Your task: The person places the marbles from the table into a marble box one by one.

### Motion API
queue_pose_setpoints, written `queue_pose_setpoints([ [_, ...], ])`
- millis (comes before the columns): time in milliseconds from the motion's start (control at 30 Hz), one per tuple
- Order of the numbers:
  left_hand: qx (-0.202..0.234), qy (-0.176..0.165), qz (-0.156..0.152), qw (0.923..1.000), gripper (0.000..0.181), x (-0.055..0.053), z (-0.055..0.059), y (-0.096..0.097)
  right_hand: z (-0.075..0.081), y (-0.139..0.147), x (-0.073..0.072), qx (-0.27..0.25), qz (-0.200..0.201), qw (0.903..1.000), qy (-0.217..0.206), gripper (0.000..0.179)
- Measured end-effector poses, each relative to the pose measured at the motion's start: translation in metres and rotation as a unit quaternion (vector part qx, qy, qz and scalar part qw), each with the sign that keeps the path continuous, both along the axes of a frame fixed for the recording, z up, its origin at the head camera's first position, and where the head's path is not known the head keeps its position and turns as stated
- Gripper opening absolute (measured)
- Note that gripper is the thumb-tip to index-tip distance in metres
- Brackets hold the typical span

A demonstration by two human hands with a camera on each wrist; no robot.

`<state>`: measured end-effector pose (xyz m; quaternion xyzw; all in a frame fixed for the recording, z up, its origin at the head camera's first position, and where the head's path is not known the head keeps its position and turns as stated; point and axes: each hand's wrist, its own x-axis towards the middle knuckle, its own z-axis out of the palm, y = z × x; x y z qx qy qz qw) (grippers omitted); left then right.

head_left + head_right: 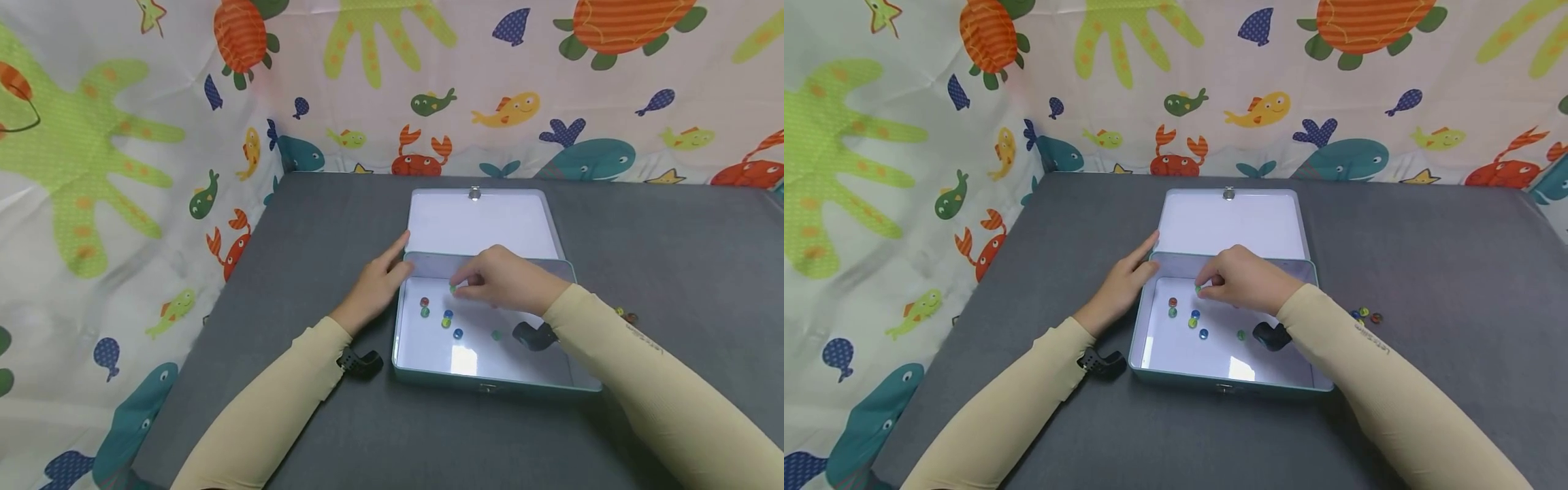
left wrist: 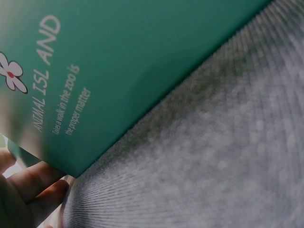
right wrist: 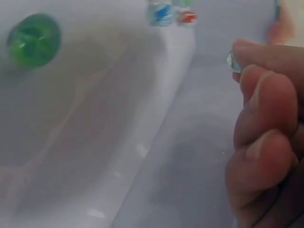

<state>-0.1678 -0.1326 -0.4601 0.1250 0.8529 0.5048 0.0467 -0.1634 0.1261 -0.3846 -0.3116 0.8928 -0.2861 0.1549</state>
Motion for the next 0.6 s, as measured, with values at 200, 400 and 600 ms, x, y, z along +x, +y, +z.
queue_pose_setpoints([
  [200,-0.009,0.007,-0.002,0.9999,0.065,-0.001,0.0,-0.001,-0.005,-0.002,-0.001,0.029,0.004,0.9995,0.006,0.02],
  [400,-0.012,0.008,-0.001,0.9999,0.067,0.0,0.002,-0.001,-0.009,-0.003,-0.003,0.056,0.016,0.998,0.022,0.02],
  [600,-0.013,0.003,0.0,0.9999,0.067,0.002,0.004,0.0,-0.011,-0.002,-0.003,0.066,0.024,0.9972,0.025,0.02],
])
